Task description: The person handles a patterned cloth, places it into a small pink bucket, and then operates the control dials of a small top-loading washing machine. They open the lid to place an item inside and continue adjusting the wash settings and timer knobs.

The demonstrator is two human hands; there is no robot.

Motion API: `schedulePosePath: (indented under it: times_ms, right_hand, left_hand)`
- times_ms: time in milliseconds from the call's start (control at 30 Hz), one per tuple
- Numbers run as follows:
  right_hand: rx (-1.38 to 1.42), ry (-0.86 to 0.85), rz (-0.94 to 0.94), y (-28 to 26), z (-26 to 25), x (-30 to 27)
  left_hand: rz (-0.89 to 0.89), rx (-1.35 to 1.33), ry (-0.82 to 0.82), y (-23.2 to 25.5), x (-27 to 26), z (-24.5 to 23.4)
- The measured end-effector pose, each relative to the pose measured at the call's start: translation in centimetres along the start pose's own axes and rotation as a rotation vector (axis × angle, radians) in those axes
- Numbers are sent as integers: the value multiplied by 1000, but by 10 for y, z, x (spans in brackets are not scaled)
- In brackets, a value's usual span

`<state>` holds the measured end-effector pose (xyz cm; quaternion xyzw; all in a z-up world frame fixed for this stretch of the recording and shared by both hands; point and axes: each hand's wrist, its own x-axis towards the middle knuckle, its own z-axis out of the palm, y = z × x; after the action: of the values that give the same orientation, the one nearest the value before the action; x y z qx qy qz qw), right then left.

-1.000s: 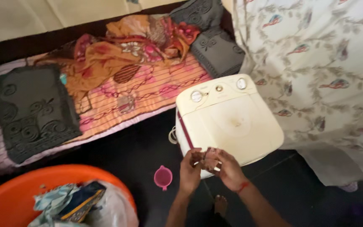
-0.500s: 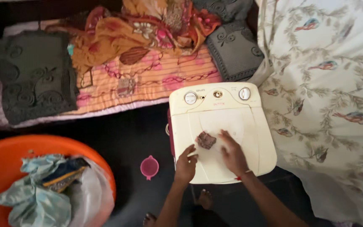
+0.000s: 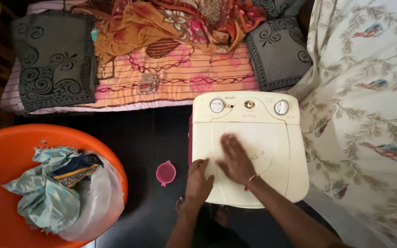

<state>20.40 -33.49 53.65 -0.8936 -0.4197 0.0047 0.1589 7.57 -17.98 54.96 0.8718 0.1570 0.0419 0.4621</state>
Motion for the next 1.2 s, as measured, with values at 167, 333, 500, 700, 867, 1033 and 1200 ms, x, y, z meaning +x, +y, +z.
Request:
schedulePosePath:
  times_ms: [167, 333, 500, 700, 867, 1033, 1200]
  right_hand:
    - [-38, -35, 22, 54, -8, -8]
    - [-63, 270, 384, 77, 10, 5]
    - [277, 273, 1, 0, 48, 35]
    - [176, 179, -93, 45, 11, 74]
    - [78, 414, 228, 66, -26, 62]
    - [161, 328, 187, 31, -7, 83]
    - [88, 367, 98, 57, -16, 102]
  left_hand:
    - [-27, 142, -23, 17, 9, -35]
    - [-57, 299, -261, 23, 21, -44]
    - [110, 768, -336, 0, 25, -4]
    - [141, 696, -386, -3, 34, 0]
    - [71, 397, -496, 5, 40, -34]
    - [215, 99, -86, -10, 42, -11]
    - [271, 154, 47, -3, 50, 17]
